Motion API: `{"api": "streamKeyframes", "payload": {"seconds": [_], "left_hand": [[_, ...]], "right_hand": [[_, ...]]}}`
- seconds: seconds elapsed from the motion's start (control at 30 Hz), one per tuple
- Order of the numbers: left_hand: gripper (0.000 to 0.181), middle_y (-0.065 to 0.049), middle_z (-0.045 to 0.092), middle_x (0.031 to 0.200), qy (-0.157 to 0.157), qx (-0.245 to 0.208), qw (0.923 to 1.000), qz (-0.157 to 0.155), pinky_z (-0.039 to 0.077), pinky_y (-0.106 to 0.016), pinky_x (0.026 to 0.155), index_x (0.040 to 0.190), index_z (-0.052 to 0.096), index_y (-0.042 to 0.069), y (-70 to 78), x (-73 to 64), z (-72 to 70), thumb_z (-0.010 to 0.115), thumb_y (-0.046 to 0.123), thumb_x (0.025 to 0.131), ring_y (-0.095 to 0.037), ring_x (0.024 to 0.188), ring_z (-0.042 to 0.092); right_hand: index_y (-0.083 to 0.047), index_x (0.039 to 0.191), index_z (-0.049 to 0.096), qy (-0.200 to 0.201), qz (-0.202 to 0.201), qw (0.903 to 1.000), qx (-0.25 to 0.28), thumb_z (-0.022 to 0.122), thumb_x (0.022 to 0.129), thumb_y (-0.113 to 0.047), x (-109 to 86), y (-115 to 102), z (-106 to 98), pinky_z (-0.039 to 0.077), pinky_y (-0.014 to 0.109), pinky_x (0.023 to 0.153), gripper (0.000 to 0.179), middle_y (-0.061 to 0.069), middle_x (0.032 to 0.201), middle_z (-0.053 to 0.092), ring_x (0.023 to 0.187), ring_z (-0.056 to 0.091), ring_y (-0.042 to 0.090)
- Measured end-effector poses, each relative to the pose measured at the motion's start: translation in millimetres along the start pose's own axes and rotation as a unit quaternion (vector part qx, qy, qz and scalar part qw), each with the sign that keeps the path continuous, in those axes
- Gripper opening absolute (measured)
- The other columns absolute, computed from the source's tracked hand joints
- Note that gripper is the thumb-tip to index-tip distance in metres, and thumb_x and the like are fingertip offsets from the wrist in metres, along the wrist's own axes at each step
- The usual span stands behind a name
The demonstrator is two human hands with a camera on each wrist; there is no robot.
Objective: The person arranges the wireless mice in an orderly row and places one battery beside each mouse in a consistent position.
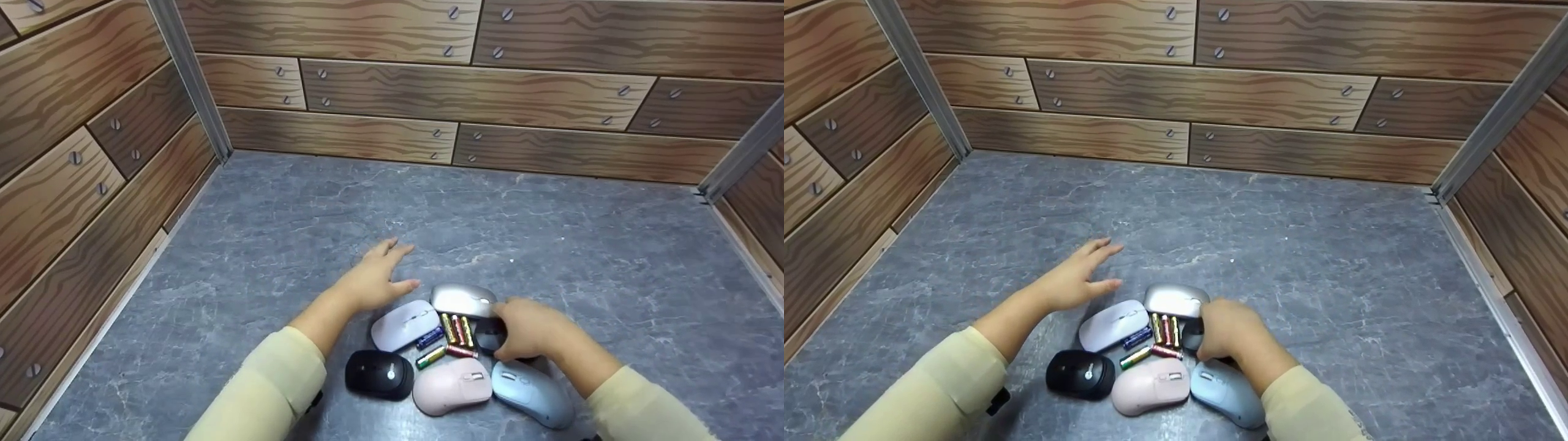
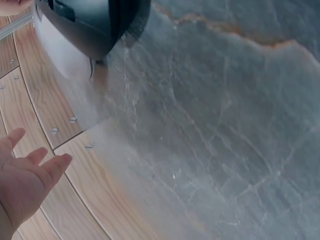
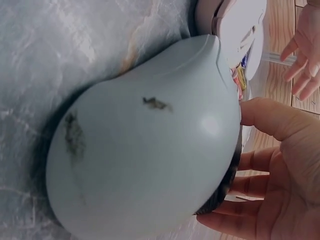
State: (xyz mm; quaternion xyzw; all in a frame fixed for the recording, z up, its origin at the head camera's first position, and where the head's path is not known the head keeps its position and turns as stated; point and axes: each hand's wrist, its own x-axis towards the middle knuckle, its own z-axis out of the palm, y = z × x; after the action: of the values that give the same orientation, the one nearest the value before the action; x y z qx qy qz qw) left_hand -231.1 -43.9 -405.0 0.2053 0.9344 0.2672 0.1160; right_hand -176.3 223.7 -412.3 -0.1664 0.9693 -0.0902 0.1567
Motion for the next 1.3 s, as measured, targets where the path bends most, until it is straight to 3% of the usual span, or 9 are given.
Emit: {"api": "streamKeyframes", "payload": {"seconds": [0.4,0.7,1.03,1.3], "left_hand": [[0.070,-0.011,0.024,0.148,-0.006,-0.014,0.9991,0.039,0.026,-0.050,0.104,0.144,0.029,0.022,4.1,-4.3,11.5,0.054,0.052,0.085,-0.030,0.133,0.027],[0.067,-0.010,0.035,0.141,-0.009,-0.026,0.9957,0.088,0.029,-0.045,0.105,0.142,0.032,0.019,13.4,-9.0,20.5,0.056,0.047,0.086,-0.027,0.128,0.036],[0.066,-0.007,0.035,0.141,-0.030,-0.034,0.9942,0.098,0.030,-0.042,0.105,0.142,0.033,0.020,20.1,-7.8,24.0,0.056,0.046,0.086,-0.024,0.126,0.038],[0.068,-0.007,0.035,0.142,-0.033,-0.036,0.9949,0.088,0.030,-0.042,0.105,0.143,0.029,0.020,24.1,-2.5,22.1,0.054,0.049,0.087,-0.024,0.127,0.038]], "right_hand": [[-0.004,0.101,0.059,-0.001,-0.033,0.9991,-0.028,0.077,0.047,-0.015,-1.5,13,-2,0.049,0.046,0.070,0.058,0.006,0.092,0.056,0.079,0.055,0.024],[-0.010,0.100,0.056,0.020,-0.066,0.9968,-0.041,0.081,0.048,-0.015,-4.5,19,2,0.048,0.052,0.075,0.058,0.010,0.098,0.055,0.086,0.056,0.030],[-0.013,0.091,0.055,0.012,-0.080,0.9966,-0.014,0.076,0.047,-0.011,-8.2,24,-10,0.048,0.043,0.067,0.048,0.001,0.085,0.052,0.075,0.053,0.020],[-0.009,0.092,0.053,0.015,-0.073,0.9971,0.013,0.076,0.058,-0.022,-4.4,30,-23,0.046,0.038,0.067,0.043,0.000,0.082,0.054,0.073,0.051,0.016]]}}
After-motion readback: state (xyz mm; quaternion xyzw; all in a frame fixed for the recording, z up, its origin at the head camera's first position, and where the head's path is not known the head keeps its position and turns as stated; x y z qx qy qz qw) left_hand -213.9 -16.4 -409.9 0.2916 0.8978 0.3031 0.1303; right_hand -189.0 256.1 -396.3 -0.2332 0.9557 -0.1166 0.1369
